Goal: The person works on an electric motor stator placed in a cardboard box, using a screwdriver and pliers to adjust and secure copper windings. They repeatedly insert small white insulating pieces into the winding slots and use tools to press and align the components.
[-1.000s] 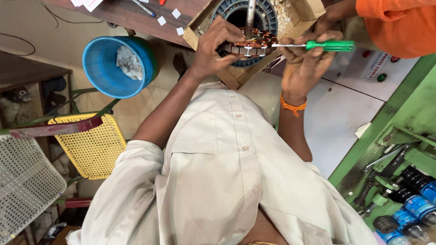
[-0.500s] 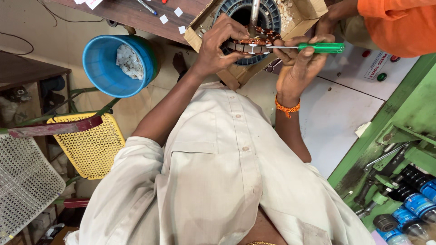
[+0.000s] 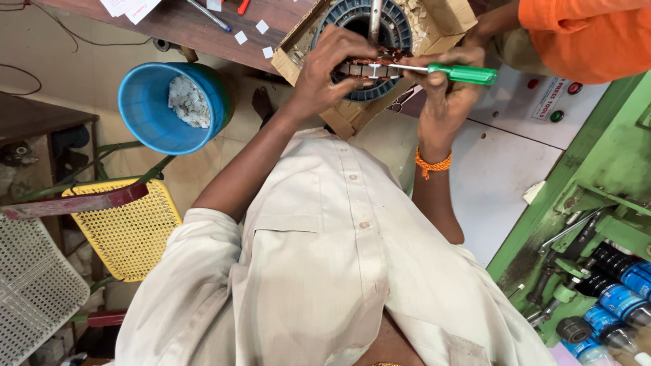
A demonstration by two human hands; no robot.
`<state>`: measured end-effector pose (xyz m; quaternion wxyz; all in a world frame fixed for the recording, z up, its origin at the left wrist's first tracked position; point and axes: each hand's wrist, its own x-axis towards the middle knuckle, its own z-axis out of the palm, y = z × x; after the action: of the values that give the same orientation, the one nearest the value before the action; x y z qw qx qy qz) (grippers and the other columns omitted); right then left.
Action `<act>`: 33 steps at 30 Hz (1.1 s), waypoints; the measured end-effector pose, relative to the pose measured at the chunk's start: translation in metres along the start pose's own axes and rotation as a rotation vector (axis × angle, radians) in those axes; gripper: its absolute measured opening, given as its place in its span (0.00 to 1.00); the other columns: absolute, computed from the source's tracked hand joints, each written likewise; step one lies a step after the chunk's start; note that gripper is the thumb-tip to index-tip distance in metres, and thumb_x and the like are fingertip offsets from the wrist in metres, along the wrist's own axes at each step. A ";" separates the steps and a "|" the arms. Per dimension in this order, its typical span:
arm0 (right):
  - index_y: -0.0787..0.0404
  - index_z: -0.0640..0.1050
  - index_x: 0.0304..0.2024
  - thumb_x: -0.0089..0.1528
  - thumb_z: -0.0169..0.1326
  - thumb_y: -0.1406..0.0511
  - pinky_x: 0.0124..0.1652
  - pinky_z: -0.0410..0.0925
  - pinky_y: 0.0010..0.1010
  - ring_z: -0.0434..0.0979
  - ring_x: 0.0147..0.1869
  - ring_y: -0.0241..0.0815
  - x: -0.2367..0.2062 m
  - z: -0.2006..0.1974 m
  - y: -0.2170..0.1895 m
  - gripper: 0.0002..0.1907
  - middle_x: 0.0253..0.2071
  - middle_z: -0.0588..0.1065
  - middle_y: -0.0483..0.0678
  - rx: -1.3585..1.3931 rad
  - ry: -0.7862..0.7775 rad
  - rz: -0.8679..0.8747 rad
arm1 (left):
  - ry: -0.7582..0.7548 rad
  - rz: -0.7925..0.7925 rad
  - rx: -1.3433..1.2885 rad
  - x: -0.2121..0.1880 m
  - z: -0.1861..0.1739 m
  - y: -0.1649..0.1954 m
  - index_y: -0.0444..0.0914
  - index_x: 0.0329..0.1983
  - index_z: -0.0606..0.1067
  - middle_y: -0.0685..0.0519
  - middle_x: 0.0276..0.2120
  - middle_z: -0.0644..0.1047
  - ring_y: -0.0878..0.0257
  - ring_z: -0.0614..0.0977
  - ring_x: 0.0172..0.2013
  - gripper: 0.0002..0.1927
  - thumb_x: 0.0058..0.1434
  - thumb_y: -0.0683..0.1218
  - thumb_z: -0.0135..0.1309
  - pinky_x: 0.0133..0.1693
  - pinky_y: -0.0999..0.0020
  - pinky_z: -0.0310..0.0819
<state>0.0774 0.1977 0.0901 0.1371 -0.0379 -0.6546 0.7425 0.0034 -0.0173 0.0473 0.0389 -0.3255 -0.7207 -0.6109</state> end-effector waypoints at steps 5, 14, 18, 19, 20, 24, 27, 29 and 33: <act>0.67 0.71 0.50 0.69 0.65 0.69 0.56 0.77 0.33 0.82 0.55 0.45 0.007 -0.004 -0.024 0.16 0.50 0.78 0.56 -0.198 -0.205 -0.005 | -0.054 0.108 0.130 0.009 0.003 0.017 0.42 0.61 0.77 0.52 0.49 0.78 0.56 0.77 0.50 0.28 0.58 0.51 0.72 0.52 0.57 0.69; 0.67 0.74 0.44 0.66 0.63 0.79 0.54 0.77 0.31 0.84 0.54 0.43 0.013 0.006 -0.031 0.11 0.45 0.79 0.52 -0.367 -0.194 0.023 | -0.048 0.043 0.091 0.012 0.005 0.025 0.40 0.54 0.80 0.55 0.54 0.80 0.57 0.78 0.47 0.21 0.61 0.53 0.68 0.51 0.59 0.71; 0.68 0.77 0.42 0.64 0.65 0.78 0.48 0.75 0.28 0.82 0.47 0.39 0.027 0.009 -0.039 0.09 0.42 0.81 0.52 -0.496 -0.214 -0.011 | -0.026 0.033 0.095 0.013 0.003 0.027 0.40 0.53 0.81 0.54 0.54 0.80 0.55 0.78 0.48 0.20 0.60 0.49 0.69 0.52 0.59 0.70; 0.68 0.78 0.42 0.64 0.66 0.77 0.46 0.74 0.27 0.81 0.44 0.38 0.030 0.010 -0.042 0.08 0.41 0.81 0.52 -0.549 -0.212 -0.032 | -0.026 0.030 0.094 0.013 0.003 0.027 0.40 0.53 0.80 0.53 0.54 0.80 0.55 0.77 0.48 0.20 0.59 0.49 0.69 0.52 0.59 0.70; 0.67 0.79 0.41 0.63 0.66 0.76 0.46 0.74 0.27 0.81 0.44 0.38 0.032 0.012 -0.044 0.08 0.40 0.82 0.51 -0.569 -0.217 -0.039 | -0.024 0.036 0.090 0.015 0.003 0.027 0.39 0.54 0.80 0.53 0.54 0.80 0.54 0.77 0.47 0.20 0.59 0.49 0.69 0.52 0.59 0.70; 0.65 0.77 0.39 0.61 0.64 0.73 0.49 0.76 0.26 0.85 0.48 0.36 0.035 0.023 -0.053 0.07 0.40 0.82 0.46 -0.403 -0.187 0.077 | -0.012 -0.014 0.137 0.017 0.006 0.027 0.40 0.54 0.80 0.53 0.52 0.81 0.54 0.78 0.49 0.22 0.58 0.49 0.68 0.53 0.58 0.71; 0.67 0.80 0.40 0.61 0.64 0.72 0.45 0.73 0.25 0.82 0.43 0.34 0.041 0.031 -0.056 0.07 0.39 0.83 0.47 -0.612 -0.200 0.022 | -0.008 -0.042 0.139 0.020 0.004 0.025 0.40 0.53 0.80 0.52 0.51 0.80 0.53 0.78 0.47 0.22 0.56 0.49 0.68 0.52 0.57 0.71; 0.66 0.81 0.40 0.61 0.64 0.72 0.44 0.73 0.26 0.82 0.43 0.35 0.045 0.035 -0.057 0.06 0.39 0.82 0.48 -0.671 -0.230 -0.043 | -0.028 -0.071 0.156 0.022 0.002 0.024 0.40 0.53 0.80 0.51 0.51 0.80 0.52 0.78 0.46 0.23 0.54 0.49 0.68 0.50 0.57 0.71; 0.64 0.79 0.40 0.60 0.64 0.70 0.41 0.73 0.27 0.80 0.40 0.33 0.061 0.038 -0.059 0.07 0.36 0.81 0.46 -0.591 -0.251 0.084 | -0.009 -0.051 0.110 0.026 -0.001 0.025 0.40 0.54 0.79 0.52 0.51 0.80 0.53 0.79 0.51 0.22 0.56 0.48 0.67 0.54 0.59 0.72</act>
<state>0.0188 0.1827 0.1612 0.0078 -0.0112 -0.8514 0.5243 -0.0044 -0.0068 0.0806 0.0377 -0.3071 -0.7616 -0.5695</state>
